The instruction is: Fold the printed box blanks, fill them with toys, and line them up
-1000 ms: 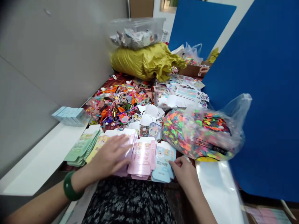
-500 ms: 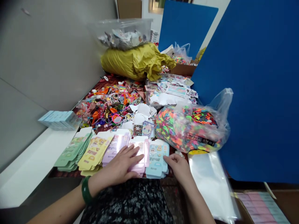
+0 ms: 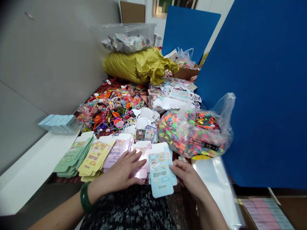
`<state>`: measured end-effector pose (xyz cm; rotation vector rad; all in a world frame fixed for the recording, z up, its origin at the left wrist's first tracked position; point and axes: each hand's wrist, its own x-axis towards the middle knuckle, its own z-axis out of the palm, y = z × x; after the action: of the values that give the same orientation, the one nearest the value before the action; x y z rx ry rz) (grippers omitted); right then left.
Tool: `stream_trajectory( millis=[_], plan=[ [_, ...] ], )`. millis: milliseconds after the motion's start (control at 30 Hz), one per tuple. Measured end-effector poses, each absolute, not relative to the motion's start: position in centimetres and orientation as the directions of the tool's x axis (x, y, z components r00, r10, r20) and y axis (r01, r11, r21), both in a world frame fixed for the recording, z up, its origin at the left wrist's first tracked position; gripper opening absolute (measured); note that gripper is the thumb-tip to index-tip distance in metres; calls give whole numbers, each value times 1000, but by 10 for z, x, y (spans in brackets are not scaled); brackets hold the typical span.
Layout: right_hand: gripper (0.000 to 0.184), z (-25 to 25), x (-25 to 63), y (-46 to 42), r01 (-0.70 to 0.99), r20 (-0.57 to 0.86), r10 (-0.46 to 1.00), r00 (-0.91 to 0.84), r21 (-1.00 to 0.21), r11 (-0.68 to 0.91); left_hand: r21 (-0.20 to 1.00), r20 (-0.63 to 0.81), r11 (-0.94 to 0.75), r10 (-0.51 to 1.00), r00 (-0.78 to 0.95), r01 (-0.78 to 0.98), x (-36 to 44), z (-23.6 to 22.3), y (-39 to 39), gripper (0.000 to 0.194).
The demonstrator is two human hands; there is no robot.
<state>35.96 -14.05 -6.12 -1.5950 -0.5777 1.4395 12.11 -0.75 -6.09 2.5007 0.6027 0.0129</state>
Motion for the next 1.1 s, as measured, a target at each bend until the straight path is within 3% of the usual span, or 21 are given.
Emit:
stream_trajectory(
  millis=[167,300,467,567,633,733,800,933,1100],
  plan=[
    [37,-71,354,-127,-111,-463,837,290,-885,-451,746,14,-579,507,862,329,134,-43,-15,41],
    [39,-78,356,-120,207,-294,854,430,-888,-411,917,-91,-263,590,802,298,153,-48,-20,35],
    [44,-75,350,-120,471,-148,832,534,-765,-439,952,-190,-33,712,676,303,173,-60,-26,37],
    [35,-70,344,-120,456,-97,832,546,-799,-392,975,-224,178,732,644,136,181,-61,-26,27],
    [29,-66,341,-119,345,-120,847,517,-877,-334,956,-223,292,735,640,-3,181,-57,-25,24],
    [33,-56,333,-112,74,-213,886,411,-961,-266,886,-245,447,681,690,-126,173,-47,-22,36],
    [34,-46,326,-104,-3,-203,919,339,-977,-215,809,-237,569,547,803,-149,162,-40,-18,46],
    [23,-24,309,-85,188,70,959,274,-982,18,721,-119,681,302,946,-127,139,-29,-8,58],
    [23,-3,295,-70,247,134,960,247,-966,71,751,-57,639,309,949,-163,115,-21,-3,70]
  ],
)
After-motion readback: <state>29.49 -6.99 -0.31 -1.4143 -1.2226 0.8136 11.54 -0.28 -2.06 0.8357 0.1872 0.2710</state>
